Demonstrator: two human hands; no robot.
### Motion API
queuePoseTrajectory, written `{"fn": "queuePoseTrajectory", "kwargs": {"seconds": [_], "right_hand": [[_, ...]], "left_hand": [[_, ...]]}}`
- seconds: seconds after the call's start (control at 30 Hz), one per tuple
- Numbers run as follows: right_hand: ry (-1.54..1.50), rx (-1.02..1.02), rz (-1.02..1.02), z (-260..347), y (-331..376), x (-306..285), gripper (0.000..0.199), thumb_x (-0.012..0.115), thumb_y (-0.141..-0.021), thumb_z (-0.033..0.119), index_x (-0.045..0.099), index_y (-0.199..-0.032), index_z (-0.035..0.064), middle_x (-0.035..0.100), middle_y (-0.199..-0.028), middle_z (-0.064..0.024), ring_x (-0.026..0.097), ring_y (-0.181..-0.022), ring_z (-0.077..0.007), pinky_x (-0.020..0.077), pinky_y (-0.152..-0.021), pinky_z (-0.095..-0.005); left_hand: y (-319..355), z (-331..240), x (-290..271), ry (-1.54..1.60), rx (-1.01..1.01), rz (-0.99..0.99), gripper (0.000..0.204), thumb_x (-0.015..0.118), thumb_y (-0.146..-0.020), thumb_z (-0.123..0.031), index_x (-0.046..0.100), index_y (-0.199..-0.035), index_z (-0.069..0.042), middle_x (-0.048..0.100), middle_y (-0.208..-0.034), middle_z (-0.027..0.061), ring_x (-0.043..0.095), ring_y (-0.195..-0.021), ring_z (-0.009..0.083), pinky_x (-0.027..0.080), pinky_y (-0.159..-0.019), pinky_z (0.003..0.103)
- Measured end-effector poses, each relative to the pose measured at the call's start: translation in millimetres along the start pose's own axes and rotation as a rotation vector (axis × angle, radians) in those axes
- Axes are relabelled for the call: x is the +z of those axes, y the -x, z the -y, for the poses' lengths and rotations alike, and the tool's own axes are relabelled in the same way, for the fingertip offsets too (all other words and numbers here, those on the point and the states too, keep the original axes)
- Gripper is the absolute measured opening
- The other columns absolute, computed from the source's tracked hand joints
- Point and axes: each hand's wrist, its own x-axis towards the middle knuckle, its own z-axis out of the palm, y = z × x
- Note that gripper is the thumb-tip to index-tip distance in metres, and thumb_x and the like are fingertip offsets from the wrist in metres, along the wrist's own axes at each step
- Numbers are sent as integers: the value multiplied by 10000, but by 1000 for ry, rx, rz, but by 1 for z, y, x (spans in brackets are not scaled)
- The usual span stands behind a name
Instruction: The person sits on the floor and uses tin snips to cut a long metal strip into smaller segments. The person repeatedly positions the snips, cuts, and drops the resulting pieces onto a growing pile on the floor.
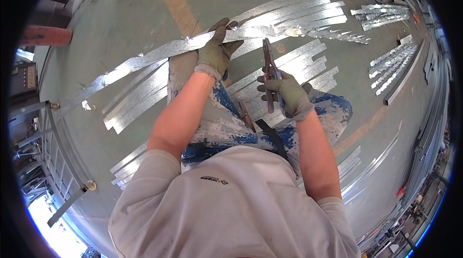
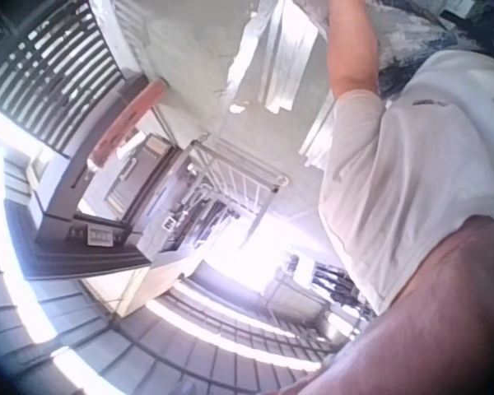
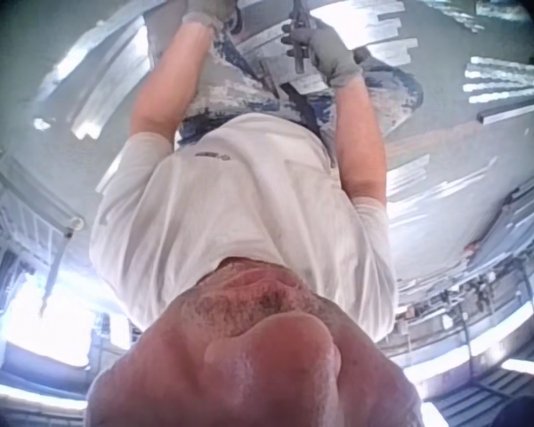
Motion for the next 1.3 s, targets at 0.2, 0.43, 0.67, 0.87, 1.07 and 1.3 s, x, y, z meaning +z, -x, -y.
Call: {"fn": "queuePoseTrajectory", "kwargs": {"seconds": [0.2, 0.43, 0.67, 0.87, 1.07, 1.3], "right_hand": [[-38, -10, -36, 2, -5, -1, 487, 730, -989, 39, 593, -1456, 2, 728, -1367, -171, 746, -1186, -318, 649, -961, -455], [-48, -64, -70, -3, -10, -6, 469, 809, -922, 64, 639, -1344, -52, 754, -1220, -155, 785, -1066, -298, 678, -878, -419], [1, -26, -38, -2, -17, -11, 474, 765, -985, 73, 614, -1428, -4, 734, -1348, -173, 753, -1139, -303, 658, -946, -446], [-7, -51, -72, 0, -16, -4, 519, 776, -960, 52, 609, -1449, 0, 711, -1038, -84, 752, -878, -227, 664, -758, -389], [-101, -62, 17, 1, -16, -4, 597, 754, -963, 55, 570, -1531, 32, 661, -961, -64, 682, -763, -182, 588, -594, -360], [536, -100, -282, -21, -52, -3, 502, 673, -986, 112, 582, -1461, -21, 753, -1168, -231, 769, -1002, -330, 631, -826, -467]], "left_hand": [[1, 1, -2, 14, 30, 32, 469, 671, -1117, -306, 596, -1510, -61, 670, -1499, 168, 702, -1320, 325, 667, -1093, 505], [0, 1, -3, 40, 19, 53, 459, 692, -1105, -303, 615, -1493, -69, 674, -1498, 156, 709, -1311, 315, 672, -1085, 496], [0, 2, -2, 18, 28, 38, 438, 681, -1115, -293, 625, -1484, -65, 682, -1484, 154, 722, -1283, 316, 673, -1081, 496], [1, 2, -2, -30, 36, 20, 424, 641, -1140, -298, 619, -1490, -59, 681, -1480, 156, 721, -1280, 313, 667, -1083, 505], [2, 0, 1, -63, 46, 10, 389, 612, -1159, -279, 628, -1483, -64, 682, -1480, 147, 725, -1268, 309, 667, -1078, 499], [4, 5, 3, -81, -17, -57, 337, 564, -1188, -250, 638, -1464, -73, 686, -1466, 118, 729, -1241, 298, 666, -1073, 486]]}}
